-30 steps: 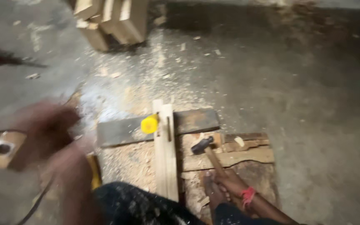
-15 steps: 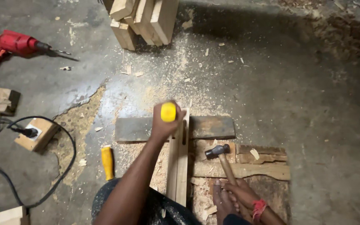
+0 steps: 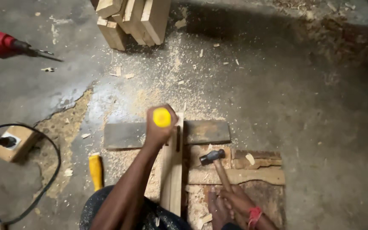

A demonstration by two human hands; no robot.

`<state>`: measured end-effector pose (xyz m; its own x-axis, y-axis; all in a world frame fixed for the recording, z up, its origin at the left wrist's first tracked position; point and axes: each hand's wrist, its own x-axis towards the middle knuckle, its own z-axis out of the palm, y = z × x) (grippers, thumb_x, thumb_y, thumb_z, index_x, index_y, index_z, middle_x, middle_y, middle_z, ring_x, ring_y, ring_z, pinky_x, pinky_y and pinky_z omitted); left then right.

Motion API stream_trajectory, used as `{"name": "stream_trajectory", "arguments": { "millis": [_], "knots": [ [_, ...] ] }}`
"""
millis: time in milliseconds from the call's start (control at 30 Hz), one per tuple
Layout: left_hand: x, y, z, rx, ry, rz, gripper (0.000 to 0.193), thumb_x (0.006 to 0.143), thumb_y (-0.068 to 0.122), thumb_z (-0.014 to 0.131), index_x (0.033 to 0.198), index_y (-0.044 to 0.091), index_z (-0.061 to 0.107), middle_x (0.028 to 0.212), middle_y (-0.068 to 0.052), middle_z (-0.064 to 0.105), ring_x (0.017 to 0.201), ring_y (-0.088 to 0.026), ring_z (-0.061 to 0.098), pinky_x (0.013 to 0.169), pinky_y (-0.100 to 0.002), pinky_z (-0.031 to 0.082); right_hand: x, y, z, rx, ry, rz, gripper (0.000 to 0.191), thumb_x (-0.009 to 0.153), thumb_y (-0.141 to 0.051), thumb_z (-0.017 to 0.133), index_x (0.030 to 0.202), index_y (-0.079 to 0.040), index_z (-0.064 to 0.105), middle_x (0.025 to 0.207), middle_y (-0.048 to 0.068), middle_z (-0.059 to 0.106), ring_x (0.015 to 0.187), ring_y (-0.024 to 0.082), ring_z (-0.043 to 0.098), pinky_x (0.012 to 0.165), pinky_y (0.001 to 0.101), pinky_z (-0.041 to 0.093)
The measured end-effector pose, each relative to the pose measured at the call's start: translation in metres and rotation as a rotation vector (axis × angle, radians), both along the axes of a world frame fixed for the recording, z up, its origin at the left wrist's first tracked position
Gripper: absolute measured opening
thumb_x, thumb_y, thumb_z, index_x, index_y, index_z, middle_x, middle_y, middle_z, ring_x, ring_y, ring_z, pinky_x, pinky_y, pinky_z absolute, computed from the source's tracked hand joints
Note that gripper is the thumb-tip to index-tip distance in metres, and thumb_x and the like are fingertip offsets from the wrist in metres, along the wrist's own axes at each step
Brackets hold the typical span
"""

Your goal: The person sits on the floor and uses a chisel and mallet to cut a groove in a length of wood, holding the workpiece steady with one hand while striking the chisel with the mallet, occasionally repositioning the chisel and clearing shavings.

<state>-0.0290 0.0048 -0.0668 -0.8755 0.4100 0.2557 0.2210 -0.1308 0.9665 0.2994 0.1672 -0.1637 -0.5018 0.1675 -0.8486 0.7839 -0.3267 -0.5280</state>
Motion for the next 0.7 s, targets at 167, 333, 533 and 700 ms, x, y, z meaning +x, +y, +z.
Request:
{"name": "stream_trajectory", "arguments": {
  "millis": [167,333,533,700],
  "knots": [
    [-0.004,0.016,0.032,0.056,-0.003,0.09,0.014,0.081,0.008,0.069,0.072,0.007,0.058,0.069,-0.001,0.062,0.063,-0.009,0.059,0.059,-0.025,0.048,0.005,0.008,-0.016,-0.007,-0.012,0.017,0.034,0.094,-0.029,0.072,0.076,-0.004,0.059,0.051,0.002,0.048,0.036,0.016,0.045,0.035,0.0331,0.037],
    [0.005,-0.045,0.131,-0.093,0.36,-0.521,0.017,0.08,0.019,0.078,0.074,0.012,0.063,0.071,0.0,0.068,0.065,-0.009,0.068,0.065,-0.026,0.055,0.008,0.008,-0.014,-0.085,0.205,-0.077,0.021,0.094,-0.022,0.068,0.086,-0.003,0.07,0.06,0.002,0.058,0.049,0.013,0.055,0.044,0.0313,0.044],
    [-0.008,-0.065,0.157,0.045,-0.027,-0.265,0.034,0.087,0.033,0.087,0.091,0.01,0.062,0.08,0.001,0.062,0.074,-0.013,0.065,0.068,-0.031,0.06,0.0,-0.002,0.0,0.015,0.0,0.058,0.028,0.094,-0.028,0.067,0.081,-0.004,0.061,0.052,0.003,0.05,0.038,0.015,0.045,0.036,0.0326,0.039],
    [-0.02,-0.002,0.111,-0.172,0.003,-0.478,0.034,0.083,0.032,0.088,0.09,0.002,0.073,0.087,-0.011,0.078,0.078,-0.016,0.075,0.074,-0.032,0.062,-0.003,-0.01,0.011,0.026,-0.037,0.009,0.026,0.094,-0.028,0.065,0.081,-0.007,0.056,0.051,0.002,0.048,0.035,0.015,0.042,0.034,0.0317,0.035]
  ]
}}
